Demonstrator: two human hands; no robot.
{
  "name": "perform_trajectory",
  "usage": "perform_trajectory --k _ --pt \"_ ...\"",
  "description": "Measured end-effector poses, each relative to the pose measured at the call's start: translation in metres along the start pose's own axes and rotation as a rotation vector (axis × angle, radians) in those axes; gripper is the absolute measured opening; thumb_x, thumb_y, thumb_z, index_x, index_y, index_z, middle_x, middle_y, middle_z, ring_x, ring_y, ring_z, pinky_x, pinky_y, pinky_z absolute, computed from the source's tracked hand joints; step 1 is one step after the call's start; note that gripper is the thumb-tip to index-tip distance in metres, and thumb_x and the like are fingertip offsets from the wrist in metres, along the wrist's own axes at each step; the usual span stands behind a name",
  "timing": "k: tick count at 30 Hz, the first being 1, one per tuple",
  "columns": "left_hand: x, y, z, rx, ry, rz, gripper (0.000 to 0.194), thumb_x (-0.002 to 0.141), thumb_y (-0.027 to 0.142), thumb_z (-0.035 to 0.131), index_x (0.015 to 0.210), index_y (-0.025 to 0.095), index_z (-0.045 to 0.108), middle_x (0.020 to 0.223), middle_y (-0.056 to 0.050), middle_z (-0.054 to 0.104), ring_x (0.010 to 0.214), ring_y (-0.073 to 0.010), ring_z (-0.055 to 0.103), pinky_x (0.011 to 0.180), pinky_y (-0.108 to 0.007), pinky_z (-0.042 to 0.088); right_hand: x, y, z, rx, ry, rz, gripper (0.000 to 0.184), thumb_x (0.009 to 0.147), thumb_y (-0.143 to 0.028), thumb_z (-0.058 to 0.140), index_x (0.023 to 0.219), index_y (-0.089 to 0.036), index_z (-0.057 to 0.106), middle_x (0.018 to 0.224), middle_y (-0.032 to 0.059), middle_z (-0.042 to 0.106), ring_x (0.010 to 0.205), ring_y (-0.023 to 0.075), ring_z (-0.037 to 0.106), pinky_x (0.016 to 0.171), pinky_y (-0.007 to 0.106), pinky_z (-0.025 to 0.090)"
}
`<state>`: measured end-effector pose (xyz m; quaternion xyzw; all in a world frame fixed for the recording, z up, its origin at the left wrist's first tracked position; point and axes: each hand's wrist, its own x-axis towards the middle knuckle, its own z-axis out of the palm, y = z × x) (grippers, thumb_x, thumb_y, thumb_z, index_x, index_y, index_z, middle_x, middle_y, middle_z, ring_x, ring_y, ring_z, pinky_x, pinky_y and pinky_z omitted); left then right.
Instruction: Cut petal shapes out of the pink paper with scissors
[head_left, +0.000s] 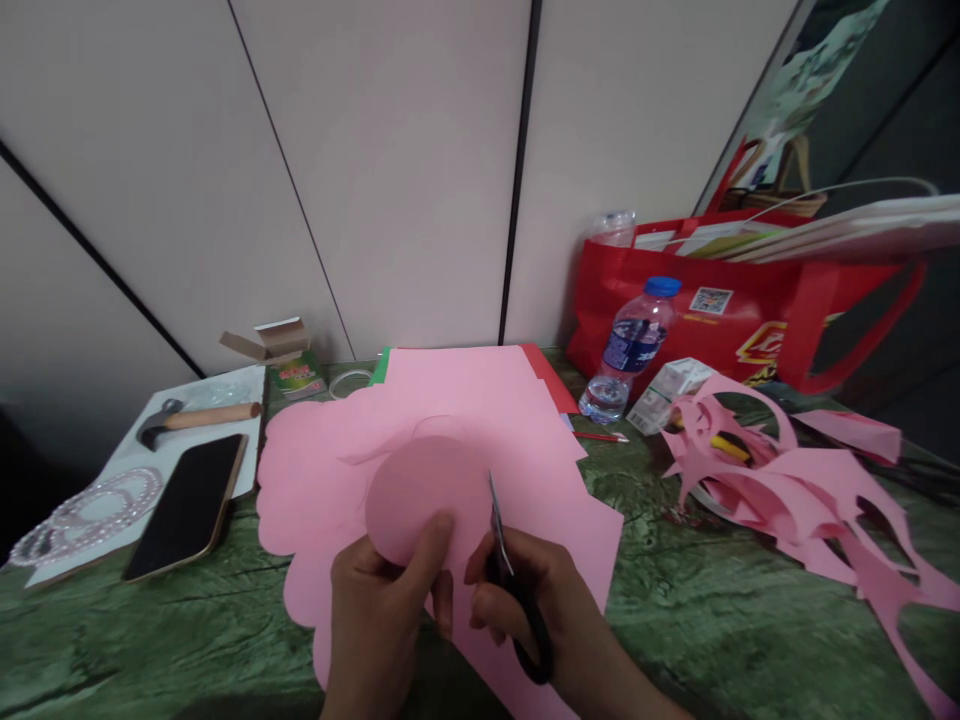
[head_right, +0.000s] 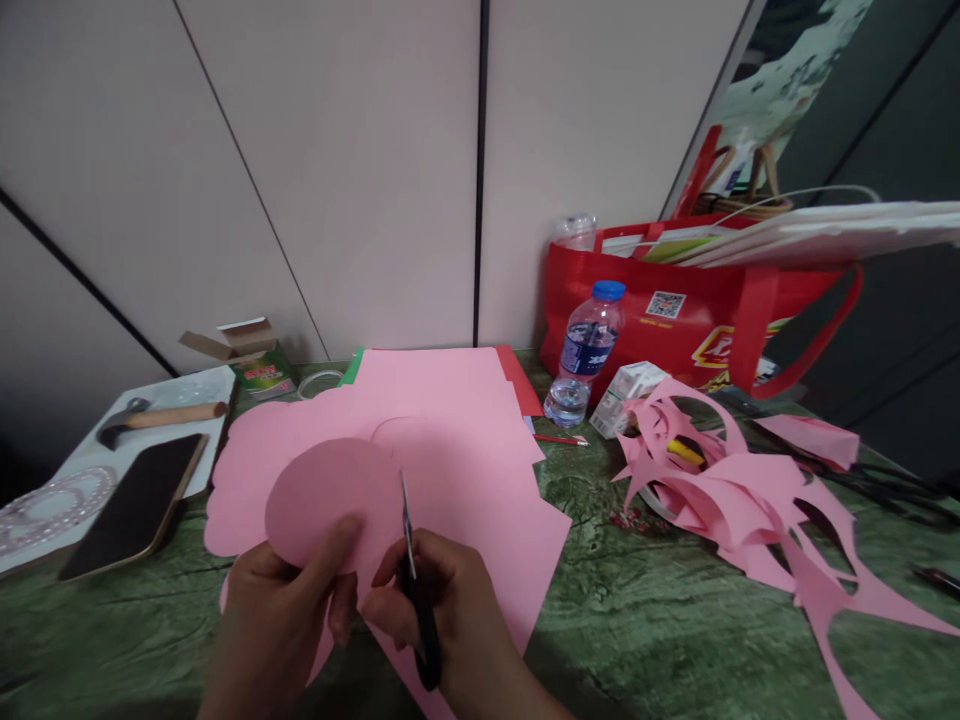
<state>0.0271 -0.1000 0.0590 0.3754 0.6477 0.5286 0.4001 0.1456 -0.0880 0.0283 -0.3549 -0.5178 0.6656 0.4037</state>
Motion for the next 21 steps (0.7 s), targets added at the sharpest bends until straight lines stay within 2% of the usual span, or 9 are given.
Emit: perform_trajectory --k 10,15,21 --pt "0.0004 -0.0003 -0.0008 -0.002 -0.005 0.001 0.051 0.068 0.041 0.063 0.027 0.019 0.044 0.024 0.003 0.041 0.029 -0.0082 0.039 0.04 -0.022 0.034 0.0021 -0.0031 -0.001 0.028 0.082 0.016 0.02 0.068 -0.033 0.064 0.066 -0.017 0.052 0.048 -0.0059 0.047 0.041 0.0075 0.04 0.041 0.019 0.032" --pt "0.0003 0.001 -0.0005 -0.006 -0.023 -0.018 0.049 0.066 0.043 0.065 0.029 0.018 0.044 0.025 0.004 0.04 0.029 -0.007 0.037 0.039 -0.021 0.03 0.003 -0.0051 -0.0029 0.005 0.171 -0.061 0.019 0.069 -0.031 0.065 0.072 -0.018 0.052 0.055 -0.0048 0.048 0.051 0.0103 0.046 0.048 0.021 0.036" --pt "0.002 -0.0044 0.0002 0.029 -0.11 -0.008 0.046 0.064 0.04 0.066 0.03 0.017 0.045 0.026 0.004 0.042 0.031 -0.0072 0.037 0.039 -0.021 0.03 0.0051 -0.0002 -0.0042 -0.017 0.42 -0.19 0.016 0.072 -0.03 0.065 0.074 -0.02 0.053 0.061 -0.0043 0.049 0.053 0.0097 0.043 0.048 0.02 0.035"
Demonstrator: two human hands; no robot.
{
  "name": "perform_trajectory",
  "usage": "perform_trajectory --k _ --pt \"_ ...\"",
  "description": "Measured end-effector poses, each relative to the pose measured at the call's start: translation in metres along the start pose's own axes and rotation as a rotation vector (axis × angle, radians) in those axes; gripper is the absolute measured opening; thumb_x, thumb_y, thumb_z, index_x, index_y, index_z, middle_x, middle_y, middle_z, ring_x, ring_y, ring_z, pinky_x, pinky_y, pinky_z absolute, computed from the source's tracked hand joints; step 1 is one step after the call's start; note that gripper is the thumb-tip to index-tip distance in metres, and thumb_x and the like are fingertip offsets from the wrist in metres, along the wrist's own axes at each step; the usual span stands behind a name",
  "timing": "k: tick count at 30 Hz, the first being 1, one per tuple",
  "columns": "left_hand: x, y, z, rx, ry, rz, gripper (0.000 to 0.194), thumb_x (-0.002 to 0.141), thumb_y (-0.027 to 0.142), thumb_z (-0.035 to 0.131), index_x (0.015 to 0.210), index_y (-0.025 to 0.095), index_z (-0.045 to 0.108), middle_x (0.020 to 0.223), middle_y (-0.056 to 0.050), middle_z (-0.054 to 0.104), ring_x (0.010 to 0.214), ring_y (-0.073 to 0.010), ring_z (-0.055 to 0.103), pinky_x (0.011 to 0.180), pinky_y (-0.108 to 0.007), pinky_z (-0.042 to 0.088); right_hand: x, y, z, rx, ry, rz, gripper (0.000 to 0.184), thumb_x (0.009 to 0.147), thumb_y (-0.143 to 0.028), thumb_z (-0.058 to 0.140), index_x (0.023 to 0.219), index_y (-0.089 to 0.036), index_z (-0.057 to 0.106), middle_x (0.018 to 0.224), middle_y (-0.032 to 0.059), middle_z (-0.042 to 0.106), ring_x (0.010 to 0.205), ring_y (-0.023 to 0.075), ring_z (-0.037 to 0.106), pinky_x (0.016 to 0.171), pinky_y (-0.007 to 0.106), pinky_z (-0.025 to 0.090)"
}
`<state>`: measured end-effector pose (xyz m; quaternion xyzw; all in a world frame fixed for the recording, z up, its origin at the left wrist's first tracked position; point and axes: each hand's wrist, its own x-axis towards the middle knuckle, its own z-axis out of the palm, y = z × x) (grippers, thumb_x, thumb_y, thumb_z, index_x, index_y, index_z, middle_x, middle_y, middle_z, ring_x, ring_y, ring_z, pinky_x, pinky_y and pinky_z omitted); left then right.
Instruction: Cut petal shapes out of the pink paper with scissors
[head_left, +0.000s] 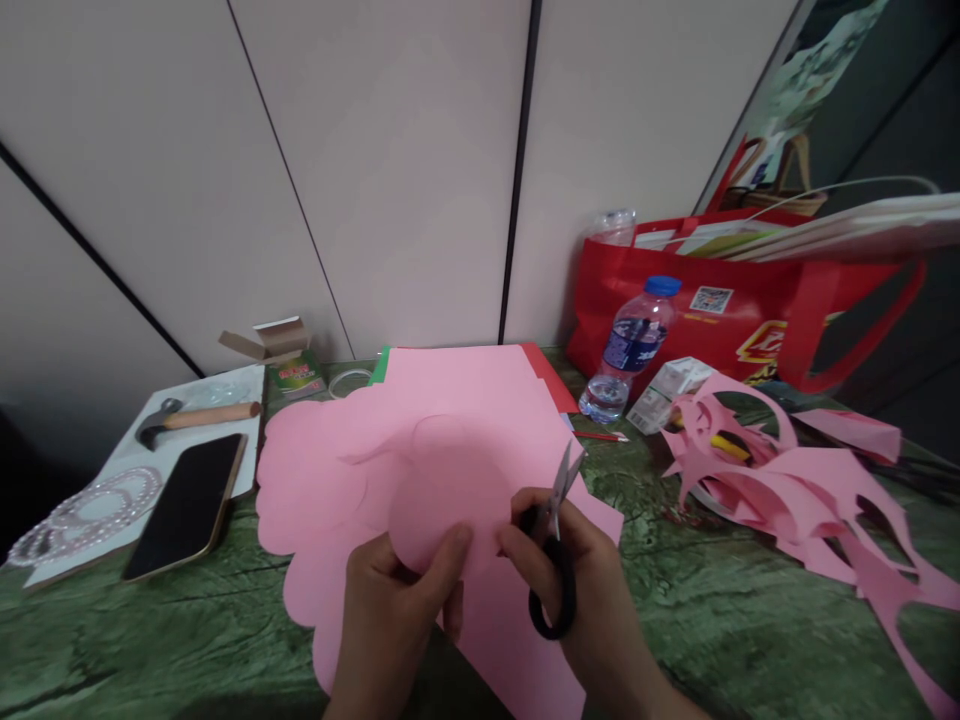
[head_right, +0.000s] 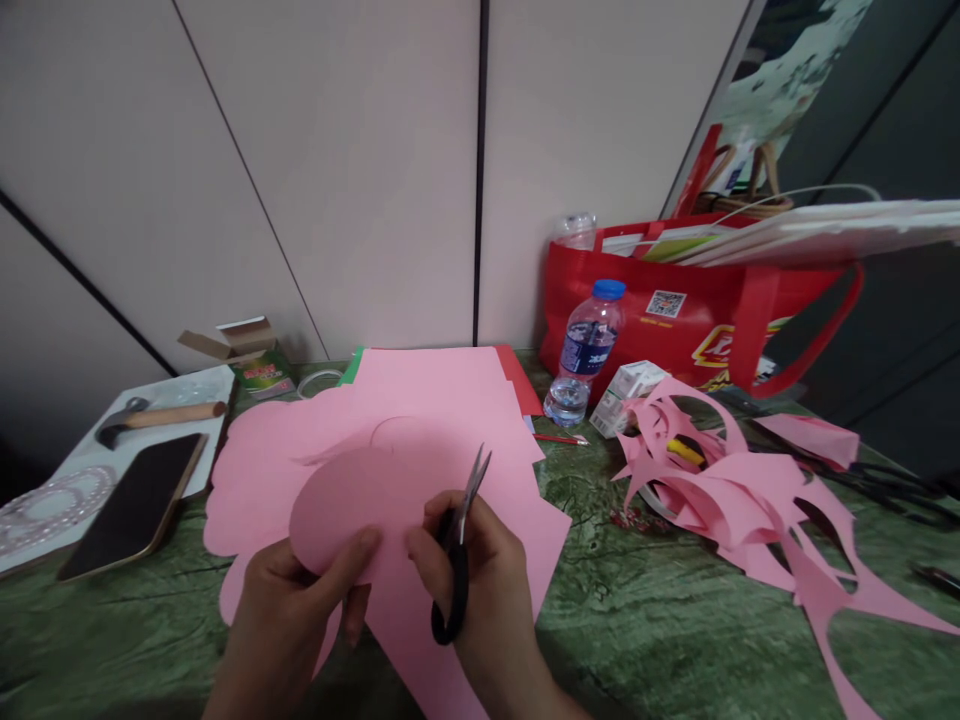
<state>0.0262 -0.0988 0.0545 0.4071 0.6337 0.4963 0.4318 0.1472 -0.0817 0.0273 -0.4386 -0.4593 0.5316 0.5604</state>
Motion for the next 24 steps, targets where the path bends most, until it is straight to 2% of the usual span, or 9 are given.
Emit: perform_trajectory --k 6,11,13,18,24 --pt "-0.0004 -0.0013 0.0014 -0.053 0.033 0.018 0.039 0.066 0.041 0.065 0.039 0.017 0.051 0.026 0.005 0.045 0.028 -0.0076 0.037 0.039 -0.022 0.032 -0.0008 -0.0031 0.0004 -0.019 -0.082 0.039 0.023 0.069 -0.033 0.068 0.067 -0.019 0.05 0.058 -0.004 0.048 0.054 0.0103 0.043 0.047 0.02 0.034" --pt "-0.0013 0.0022 0.0004 -0.042 0.134 0.054 0.041 0.067 0.037 0.065 0.036 0.018 0.047 0.026 0.006 0.044 0.029 -0.0074 0.041 0.041 -0.02 0.033 -0.0023 -0.0024 0.0007 -0.006 -0.344 0.082 0.022 0.069 -0.032 0.069 0.072 -0.017 0.052 0.062 -0.0034 0.048 0.056 0.0105 0.043 0.052 0.022 0.036" --pt "-0.0016 0.0028 0.0 -0.025 0.149 0.065 0.04 0.067 0.037 0.065 0.036 0.018 0.047 0.026 0.006 0.045 0.03 -0.0077 0.042 0.041 -0.02 0.034 -0.0027 -0.0019 0.0007 0.012 -0.401 0.096 0.024 0.067 -0.033 0.07 0.073 -0.017 0.053 0.062 -0.0033 0.048 0.056 0.0104 0.042 0.052 0.022 0.035" --pt "-0.0024 0.0036 -0.0003 0.011 0.155 0.068 0.041 0.065 0.037 0.066 0.034 0.019 0.047 0.025 0.006 0.044 0.029 -0.0074 0.041 0.039 -0.02 0.034 -0.0018 -0.0018 0.0004 0.017 -0.386 0.102 0.028 0.066 -0.037 0.07 0.071 -0.017 0.051 0.061 -0.0039 0.045 0.055 0.0101 0.038 0.05 0.022 0.032" --pt "-0.002 0.0023 -0.0006 0.009 0.134 0.077 0.043 0.065 0.038 0.066 0.032 0.019 0.047 0.024 0.006 0.044 0.028 -0.0074 0.04 0.04 -0.02 0.035 -0.002 -0.001 -0.0016 0.021 -0.392 0.109 0.03 0.063 -0.034 0.074 0.071 -0.016 0.051 0.06 -0.0046 0.044 0.054 0.0095 0.037 0.05 0.022 0.029"
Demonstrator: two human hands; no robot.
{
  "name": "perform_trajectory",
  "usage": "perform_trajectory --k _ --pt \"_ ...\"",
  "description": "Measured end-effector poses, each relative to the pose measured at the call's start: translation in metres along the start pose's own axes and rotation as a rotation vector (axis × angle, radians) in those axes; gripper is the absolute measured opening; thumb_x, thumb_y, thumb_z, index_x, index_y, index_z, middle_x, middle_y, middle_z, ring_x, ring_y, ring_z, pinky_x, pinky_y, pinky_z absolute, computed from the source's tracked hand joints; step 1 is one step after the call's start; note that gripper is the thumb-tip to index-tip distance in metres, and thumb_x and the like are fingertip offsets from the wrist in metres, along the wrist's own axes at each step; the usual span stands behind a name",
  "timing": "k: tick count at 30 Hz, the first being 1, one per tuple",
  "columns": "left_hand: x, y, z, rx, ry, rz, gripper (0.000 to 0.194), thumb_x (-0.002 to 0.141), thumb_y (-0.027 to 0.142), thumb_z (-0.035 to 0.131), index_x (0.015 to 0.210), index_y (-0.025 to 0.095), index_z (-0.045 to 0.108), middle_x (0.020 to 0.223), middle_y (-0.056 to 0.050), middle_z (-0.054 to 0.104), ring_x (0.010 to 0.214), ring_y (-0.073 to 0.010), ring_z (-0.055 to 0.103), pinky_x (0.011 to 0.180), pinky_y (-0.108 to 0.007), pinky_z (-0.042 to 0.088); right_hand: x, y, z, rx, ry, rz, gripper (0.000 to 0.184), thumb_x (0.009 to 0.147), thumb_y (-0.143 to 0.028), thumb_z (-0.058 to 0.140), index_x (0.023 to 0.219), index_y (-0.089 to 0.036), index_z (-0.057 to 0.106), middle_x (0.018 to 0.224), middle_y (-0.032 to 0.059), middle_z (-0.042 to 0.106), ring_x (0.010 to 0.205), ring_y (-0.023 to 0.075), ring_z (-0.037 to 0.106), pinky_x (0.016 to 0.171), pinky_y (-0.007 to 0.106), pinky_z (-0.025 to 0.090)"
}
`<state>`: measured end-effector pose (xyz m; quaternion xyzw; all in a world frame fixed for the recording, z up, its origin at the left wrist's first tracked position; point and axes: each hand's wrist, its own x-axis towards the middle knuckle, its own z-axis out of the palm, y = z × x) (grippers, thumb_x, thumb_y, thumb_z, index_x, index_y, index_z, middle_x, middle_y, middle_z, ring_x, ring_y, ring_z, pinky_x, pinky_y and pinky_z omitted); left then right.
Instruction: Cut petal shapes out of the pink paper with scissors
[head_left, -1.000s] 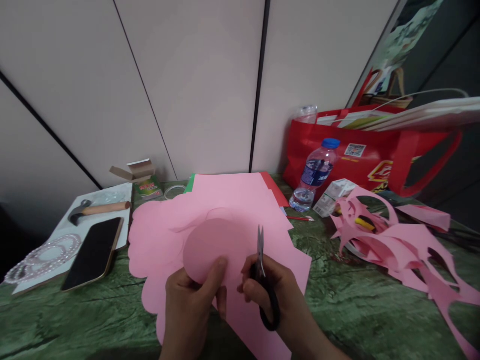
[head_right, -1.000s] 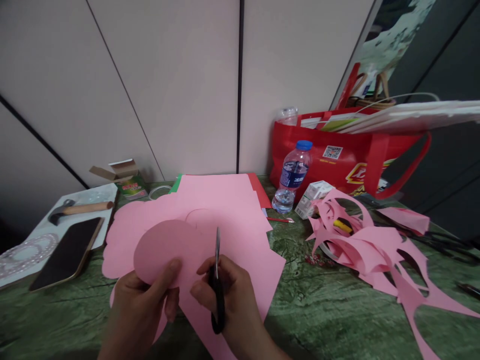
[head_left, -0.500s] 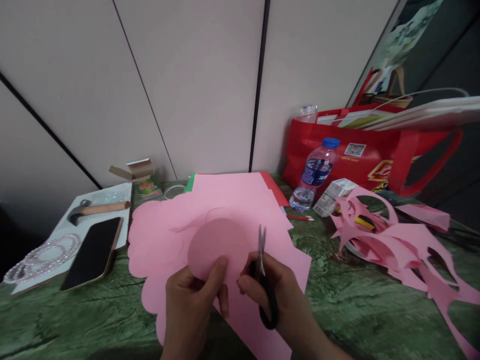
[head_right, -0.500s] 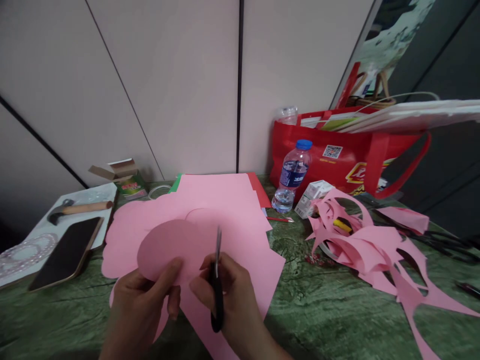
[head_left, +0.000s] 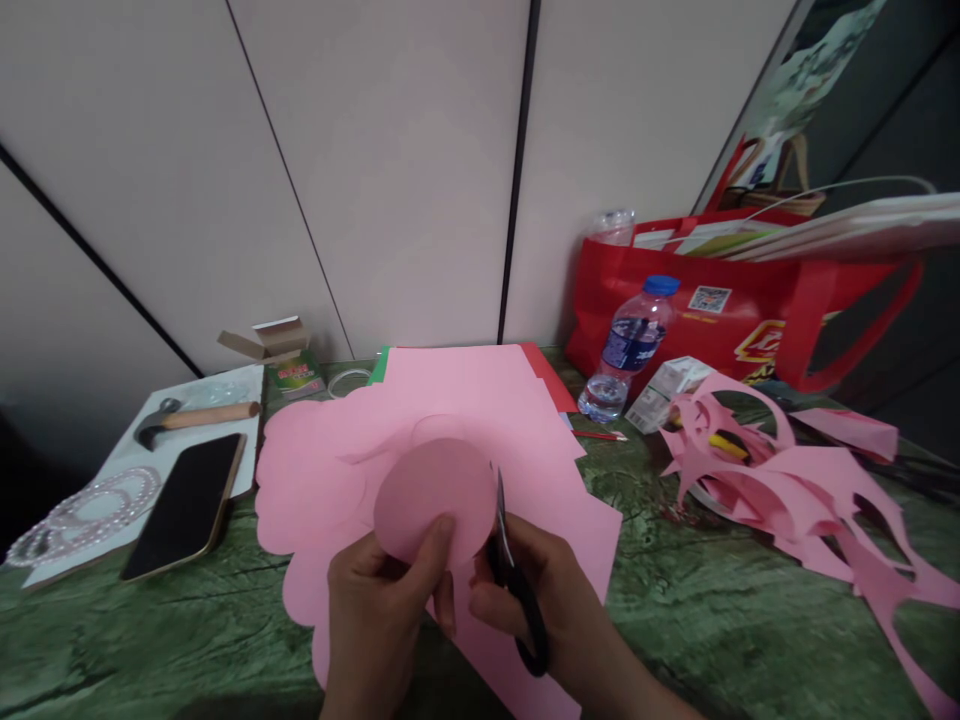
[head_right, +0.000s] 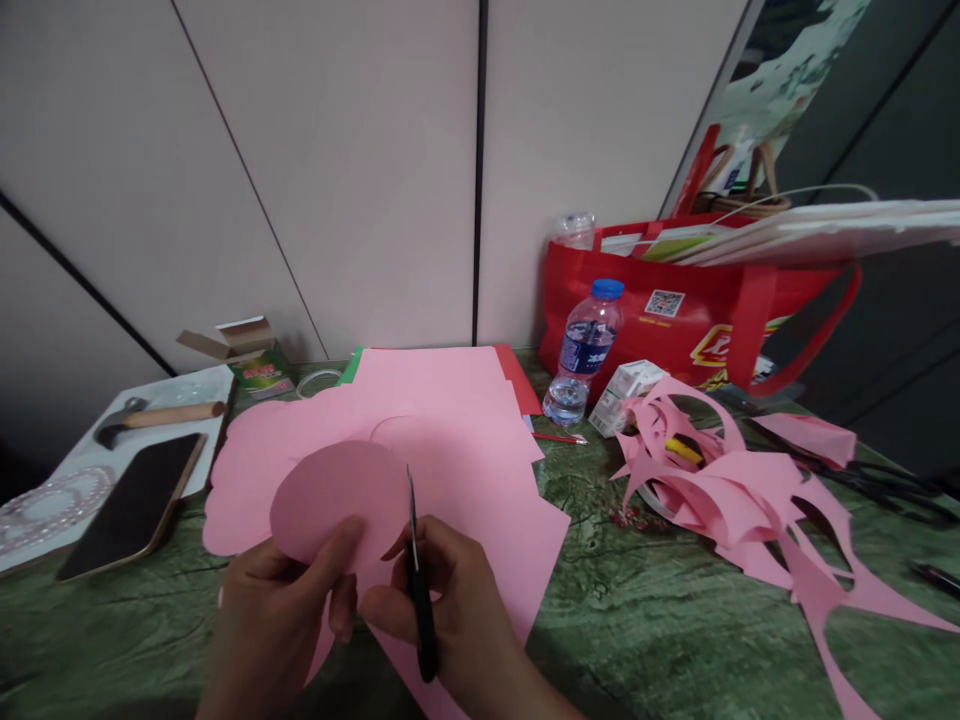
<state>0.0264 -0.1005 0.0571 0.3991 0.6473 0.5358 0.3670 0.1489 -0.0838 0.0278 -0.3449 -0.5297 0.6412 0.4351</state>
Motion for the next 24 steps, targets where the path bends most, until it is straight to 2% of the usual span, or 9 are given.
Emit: perform_trajectory --k 8,17,21,24 --pt "-0.0004 0.0013 0.0003 0.02 0.0 0.017 0.045 0.066 0.037 0.066 0.03 0.019 0.046 0.023 0.006 0.043 0.027 -0.0067 0.041 0.039 -0.019 0.035 0.0001 0.0 -0.0005 -0.026 -0.019 -0.023 0.033 0.067 -0.042 0.069 0.074 -0.015 0.052 0.061 -0.0044 0.041 0.055 0.0098 0.034 0.05 0.023 0.027" --pt "-0.0014 0.0026 0.0006 -0.001 0.001 -0.009 0.041 0.064 0.037 0.066 0.033 0.019 0.047 0.023 0.007 0.043 0.026 -0.0062 0.04 0.038 -0.018 0.035 0.0004 0.0032 0.0015 -0.019 -0.012 -0.036 0.029 0.07 -0.041 0.066 0.069 -0.017 0.05 0.057 -0.0055 0.038 0.052 0.009 0.031 0.047 0.022 0.026" --pt "-0.002 0.004 0.001 -0.024 -0.004 -0.02 0.042 0.065 0.038 0.066 0.033 0.019 0.047 0.023 0.007 0.042 0.027 -0.0062 0.04 0.038 -0.018 0.035 -0.0005 0.0007 0.0028 -0.018 -0.002 0.006 0.026 0.07 -0.038 0.067 0.069 -0.017 0.051 0.055 -0.0057 0.041 0.05 0.0086 0.035 0.046 0.021 0.03" --pt "-0.0016 0.0037 0.0008 -0.026 -0.003 -0.024 0.044 0.066 0.038 0.065 0.031 0.018 0.045 0.023 0.006 0.042 0.027 -0.0064 0.039 0.038 -0.018 0.035 -0.0001 -0.0003 0.0037 -0.015 0.062 0.072 0.026 0.068 -0.037 0.067 0.066 -0.017 0.052 0.051 -0.0052 0.046 0.046 0.0089 0.041 0.044 0.021 0.034"
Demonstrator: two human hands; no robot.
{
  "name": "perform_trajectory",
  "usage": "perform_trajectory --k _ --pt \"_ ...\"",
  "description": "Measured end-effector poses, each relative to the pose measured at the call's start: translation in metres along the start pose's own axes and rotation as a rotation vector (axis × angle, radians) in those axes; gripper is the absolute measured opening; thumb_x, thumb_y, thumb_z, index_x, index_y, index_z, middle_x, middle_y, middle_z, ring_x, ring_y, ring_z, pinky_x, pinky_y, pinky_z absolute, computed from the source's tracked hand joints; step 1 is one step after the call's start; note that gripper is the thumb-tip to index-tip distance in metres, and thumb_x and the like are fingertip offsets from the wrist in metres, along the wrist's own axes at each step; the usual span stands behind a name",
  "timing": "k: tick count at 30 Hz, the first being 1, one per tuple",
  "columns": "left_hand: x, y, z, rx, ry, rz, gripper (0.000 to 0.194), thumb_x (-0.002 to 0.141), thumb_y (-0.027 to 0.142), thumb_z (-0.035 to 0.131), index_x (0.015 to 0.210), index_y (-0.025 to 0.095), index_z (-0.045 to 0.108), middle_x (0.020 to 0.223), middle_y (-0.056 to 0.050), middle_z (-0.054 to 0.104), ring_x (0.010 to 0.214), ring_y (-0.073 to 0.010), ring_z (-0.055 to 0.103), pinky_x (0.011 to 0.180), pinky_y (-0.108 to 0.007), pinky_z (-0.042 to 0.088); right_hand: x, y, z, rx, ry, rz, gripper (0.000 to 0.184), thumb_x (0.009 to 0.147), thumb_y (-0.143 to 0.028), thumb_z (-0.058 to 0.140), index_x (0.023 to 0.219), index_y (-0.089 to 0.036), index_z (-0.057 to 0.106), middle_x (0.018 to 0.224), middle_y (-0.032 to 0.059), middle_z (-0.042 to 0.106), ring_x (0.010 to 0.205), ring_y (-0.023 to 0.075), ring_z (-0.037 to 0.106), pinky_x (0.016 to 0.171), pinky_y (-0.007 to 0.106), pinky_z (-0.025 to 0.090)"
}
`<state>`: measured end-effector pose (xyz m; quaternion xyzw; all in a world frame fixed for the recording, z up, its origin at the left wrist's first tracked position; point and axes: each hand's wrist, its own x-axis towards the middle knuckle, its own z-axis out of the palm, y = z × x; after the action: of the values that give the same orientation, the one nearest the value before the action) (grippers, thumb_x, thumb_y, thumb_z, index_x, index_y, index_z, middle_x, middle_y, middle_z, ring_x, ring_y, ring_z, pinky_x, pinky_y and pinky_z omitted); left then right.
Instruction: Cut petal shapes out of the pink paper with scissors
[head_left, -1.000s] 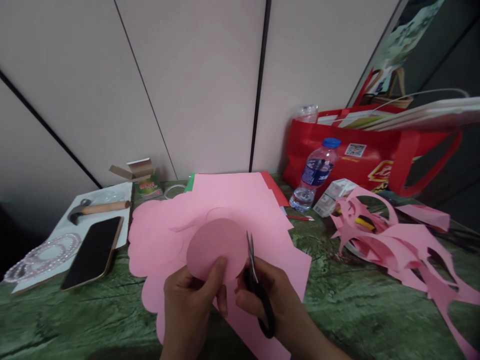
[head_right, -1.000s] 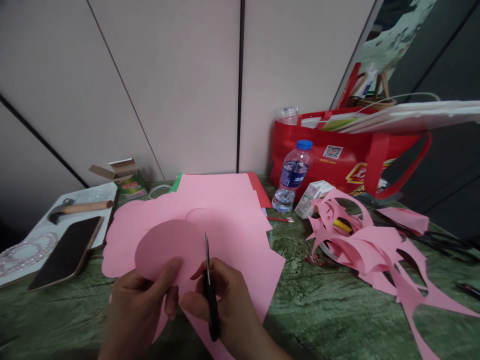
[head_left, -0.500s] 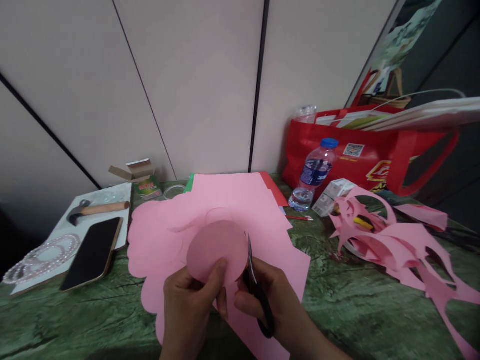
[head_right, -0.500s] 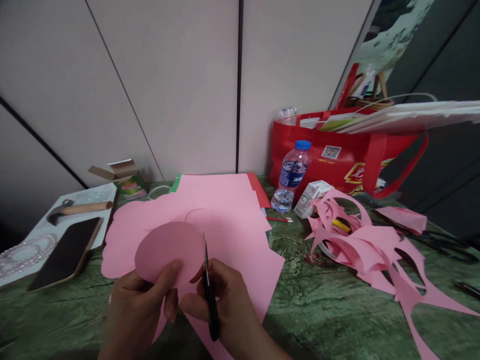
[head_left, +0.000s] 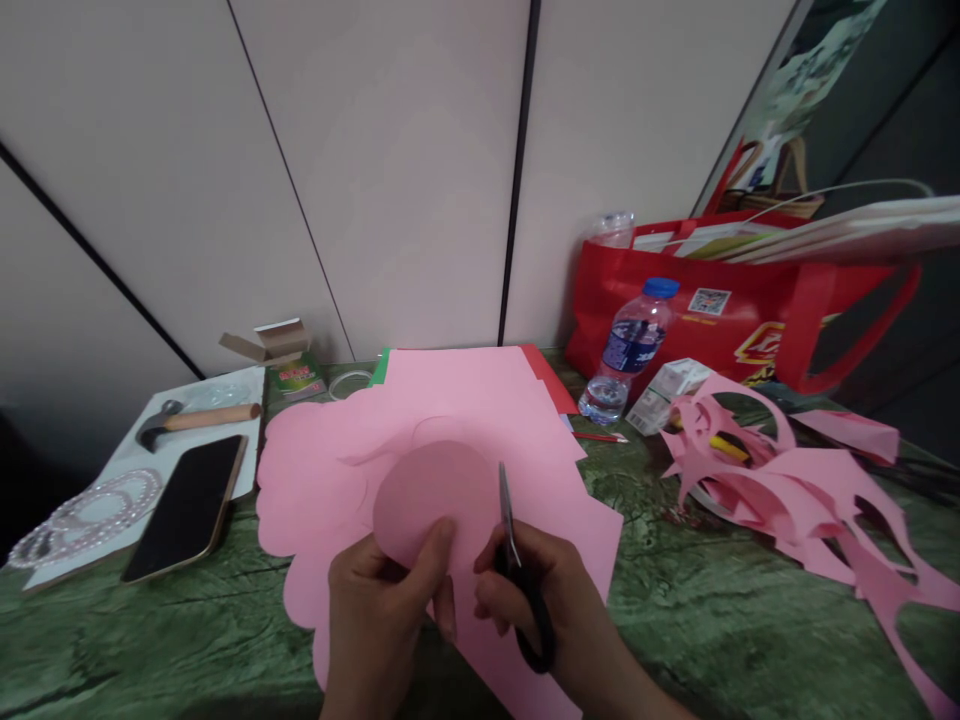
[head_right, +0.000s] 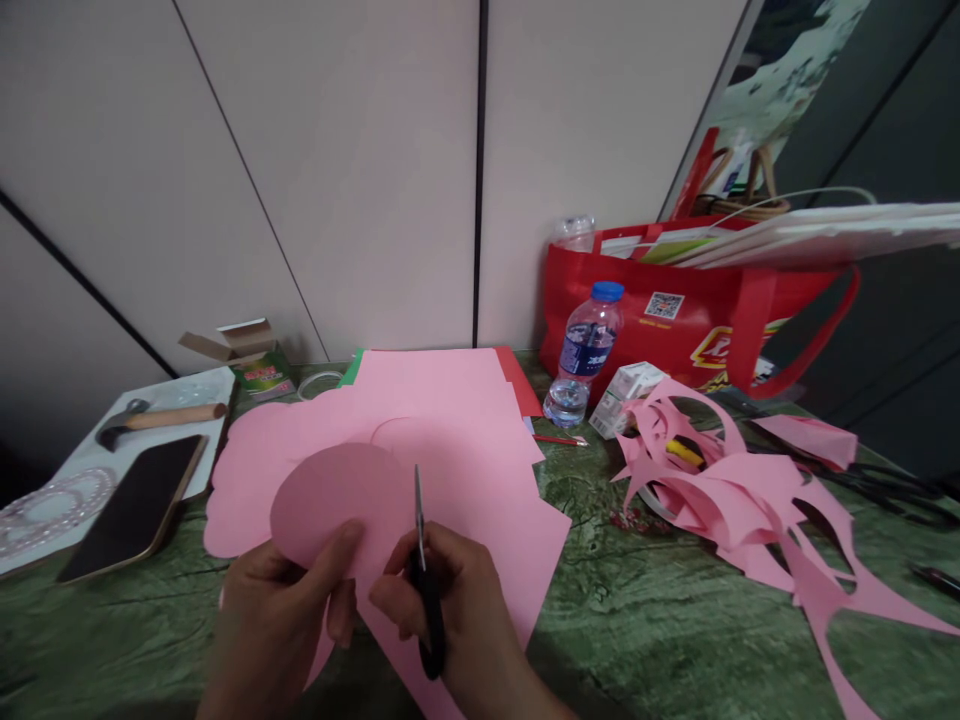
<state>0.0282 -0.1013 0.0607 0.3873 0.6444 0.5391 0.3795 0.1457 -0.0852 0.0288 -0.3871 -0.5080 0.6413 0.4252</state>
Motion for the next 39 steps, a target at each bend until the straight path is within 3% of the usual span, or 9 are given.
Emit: perform_trajectory --k 6,12,20,29,39 --pt "0.002 -0.003 -0.001 -0.029 -0.069 -0.033 0.043 0.065 0.038 0.067 0.033 0.018 0.046 0.023 0.005 0.042 0.027 -0.0065 0.036 0.038 -0.02 0.03 0.004 -0.004 -0.001 0.038 0.362 -0.143 0.02 0.068 -0.035 0.065 0.069 -0.019 0.054 0.051 -0.0045 0.051 0.05 0.0122 0.05 0.046 0.022 0.04" --pt "0.002 -0.005 0.0 -0.003 -0.143 -0.051 0.042 0.065 0.037 0.066 0.034 0.017 0.046 0.024 0.005 0.042 0.027 -0.0057 0.035 0.038 -0.019 0.028 0.007 -0.012 -0.005 0.054 0.526 -0.235 0.018 0.063 -0.028 0.068 0.075 -0.02 0.057 0.057 -0.0029 0.057 0.055 0.0136 0.056 0.051 0.024 0.045" --pt "0.003 -0.004 0.0 -0.074 -0.137 -0.069 0.037 0.065 0.039 0.067 0.043 0.016 0.049 0.025 0.007 0.041 0.026 -0.0054 0.034 0.035 -0.019 0.024 0.004 -0.007 -0.001 0.113 0.462 -0.181 0.018 0.061 -0.025 0.07 0.073 -0.02 0.057 0.058 -0.0032 0.056 0.051 0.0119 0.054 0.047 0.022 0.042" --pt "0.003 -0.003 -0.001 -0.101 -0.104 -0.032 0.03 0.067 0.037 0.066 0.047 0.017 0.057 0.026 0.007 0.043 0.028 -0.0067 0.037 0.037 -0.02 0.028 0.0 0.007 0.001 0.04 0.279 -0.136 0.016 0.069 -0.028 0.067 0.068 -0.019 0.054 0.057 -0.0032 0.053 0.052 0.0115 0.049 0.047 0.021 0.04" --pt "0.003 -0.001 0.0 -0.117 -0.108 -0.016 0.029 0.069 0.035 0.064 0.047 0.017 0.056 0.027 0.007 0.042 0.028 -0.0071 0.036 0.037 -0.02 0.028 -0.003 -0.004 0.005 0.04 0.28 -0.087 0.018 0.067 -0.032 0.069 0.068 -0.019 0.057 0.058 -0.002 0.055 0.053 0.0132 0.05 0.048 0.023 0.042"
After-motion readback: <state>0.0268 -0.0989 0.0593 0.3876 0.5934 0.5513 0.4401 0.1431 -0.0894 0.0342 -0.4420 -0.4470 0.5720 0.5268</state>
